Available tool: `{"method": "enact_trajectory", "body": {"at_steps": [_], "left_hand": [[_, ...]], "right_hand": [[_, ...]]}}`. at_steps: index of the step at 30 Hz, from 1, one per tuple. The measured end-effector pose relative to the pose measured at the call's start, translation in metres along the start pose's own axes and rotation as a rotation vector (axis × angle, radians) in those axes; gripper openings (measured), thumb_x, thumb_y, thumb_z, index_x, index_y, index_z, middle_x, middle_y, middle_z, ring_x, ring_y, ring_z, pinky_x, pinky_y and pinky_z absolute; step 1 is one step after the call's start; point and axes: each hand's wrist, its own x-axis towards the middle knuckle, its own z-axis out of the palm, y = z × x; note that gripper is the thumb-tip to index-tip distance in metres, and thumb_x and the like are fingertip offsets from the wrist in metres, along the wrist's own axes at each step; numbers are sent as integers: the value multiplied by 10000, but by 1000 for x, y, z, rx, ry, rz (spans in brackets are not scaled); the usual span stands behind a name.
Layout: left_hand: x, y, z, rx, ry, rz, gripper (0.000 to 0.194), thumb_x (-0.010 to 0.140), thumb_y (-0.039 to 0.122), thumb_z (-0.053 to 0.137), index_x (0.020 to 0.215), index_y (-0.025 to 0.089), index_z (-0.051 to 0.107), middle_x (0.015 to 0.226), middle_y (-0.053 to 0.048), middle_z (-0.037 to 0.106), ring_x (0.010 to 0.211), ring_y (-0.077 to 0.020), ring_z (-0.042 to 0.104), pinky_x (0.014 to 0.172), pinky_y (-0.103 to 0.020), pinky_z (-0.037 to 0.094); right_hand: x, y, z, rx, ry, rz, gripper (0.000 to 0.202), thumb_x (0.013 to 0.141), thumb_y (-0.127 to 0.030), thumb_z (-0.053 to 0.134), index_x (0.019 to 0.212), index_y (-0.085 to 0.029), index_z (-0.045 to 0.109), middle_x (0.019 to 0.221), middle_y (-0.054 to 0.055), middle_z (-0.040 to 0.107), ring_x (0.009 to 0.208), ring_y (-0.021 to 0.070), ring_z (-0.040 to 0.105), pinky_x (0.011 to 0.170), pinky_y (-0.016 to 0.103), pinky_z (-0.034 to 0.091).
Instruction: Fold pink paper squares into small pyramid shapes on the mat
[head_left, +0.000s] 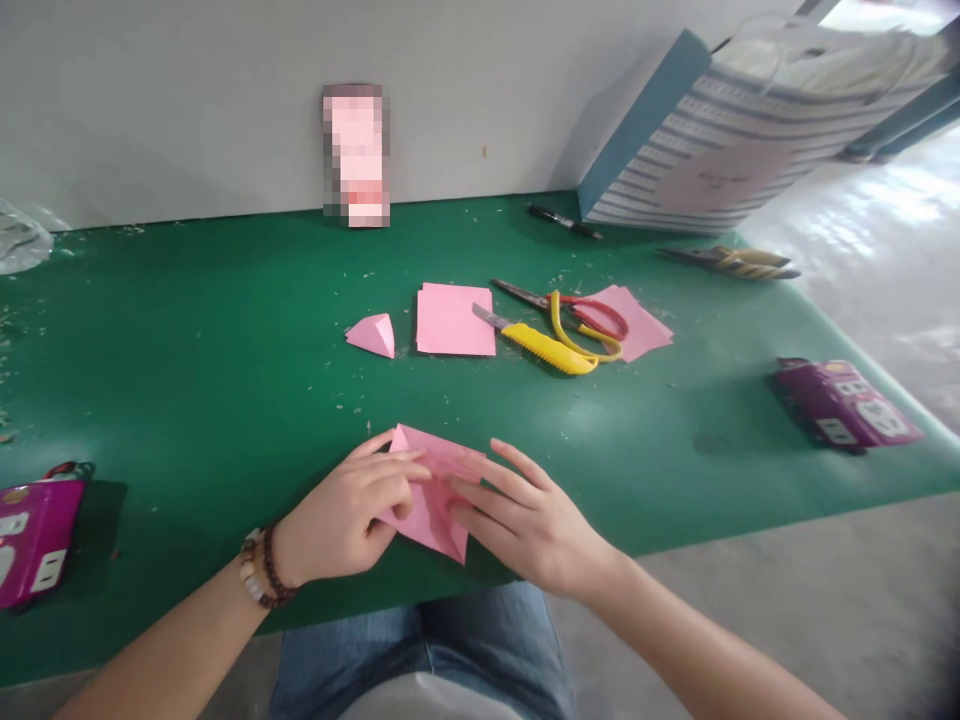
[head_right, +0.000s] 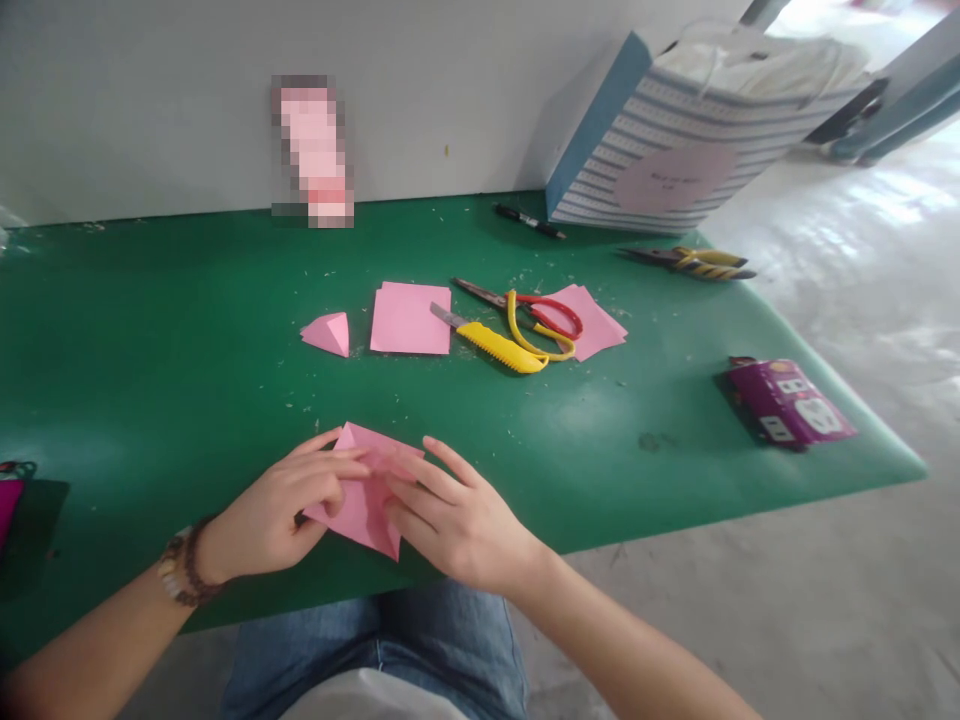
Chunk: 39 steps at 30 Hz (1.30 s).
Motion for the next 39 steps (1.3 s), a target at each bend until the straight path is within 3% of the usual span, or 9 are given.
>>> {"method": "enact_trajectory", "body": {"at_steps": [4, 10, 17, 21, 26, 30, 31, 34, 39], "left_hand": [[-8, 10, 0, 134, -2, 103, 207, 795, -6, 453, 829, 187, 521, 1114, -25, 714, 1214, -181, 582, 1200, -468, 245], [-6, 22, -12, 111, -26, 106, 209, 838, 154, 493, 1017, 160, 600, 1064, -69, 718, 1017, -174, 661, 1135, -413, 363], [15, 11, -4, 265, -219, 64, 597, 973, 519, 384, 1434, 139, 395, 1444, -97, 508, 1392, -280, 383, 1171, -521, 270], [21, -5, -1, 437, -225, 12, 650, 961, 567, 384, 1442, 129, 406, 1487, -100, 455, 1428, -301, 318, 1179, -515, 246], [16, -14, -23, 573, -87, -99, 599, 983, 530, 343, 1390, 110, 476, 1489, -158, 434, 1436, -350, 283, 1159, -594, 220], [4, 1, -23, 370, -112, 86, 813, 852, 736, 431, 1368, 109, 469, 1387, -157, 542, 1330, -305, 451, 1160, -533, 293], [1, 5, -18, 356, -75, 89, 738, 843, 692, 514, 1305, 116, 524, 1301, -141, 609, 1257, -282, 521, 1133, -490, 356], [-6, 15, 2, 348, 86, 26, 101, 935, 219, 558, 969, 177, 643, 1004, -48, 716, 1003, -182, 648, 964, -354, 496], [-5, 20, 14, 296, 216, -141, 88, 915, 143, 540, 859, 182, 597, 832, -9, 694, 760, -145, 652, 721, -296, 513]], "right_hand": [[-3, 1, 0, 97, 28, -1, 274, 987, -136, 419, 924, -150, 685, 1096, 61, 735, 1199, 209, 590, 1055, 403, 473], [-10, 9, -5, 205, -13, -10, 256, 986, -120, 425, 920, -152, 670, 1134, 62, 728, 1188, 178, 607, 952, 347, 539], [-13, 15, -5, 175, -87, -12, 204, 947, -95, 485, 976, -147, 680, 1114, 66, 737, 1164, 186, 631, 932, 348, 560], [-10, 20, -7, 149, -81, -18, 240, 939, -88, 461, 1052, -128, 669, 1127, 85, 731, 1160, 191, 635, 924, 348, 569], [-3, 30, -7, 165, -129, -31, 260, 929, -98, 457, 1096, -110, 656, 1158, 109, 715, 1212, 218, 599, 980, 376, 542], [2, 33, -4, 211, -126, -26, 285, 926, -73, 425, 1095, -106, 652, 1181, 113, 705, 1244, 206, 573, 999, 362, 529], [3, 33, -4, 218, -126, -19, 290, 928, -76, 423, 1111, -105, 647, 1188, 115, 701, 1247, 201, 571, 1004, 357, 525], [3, 32, -4, 224, -135, -2, 255, 963, -205, 483, 1151, -124, 635, 1195, 117, 698, 1230, 198, 585, 1037, 376, 495], [4, 24, -4, 277, -55, 122, 213, 939, -374, 579, 1016, -191, 655, 1059, 62, 748, 1104, 201, 660, 1046, 423, 463]]}}
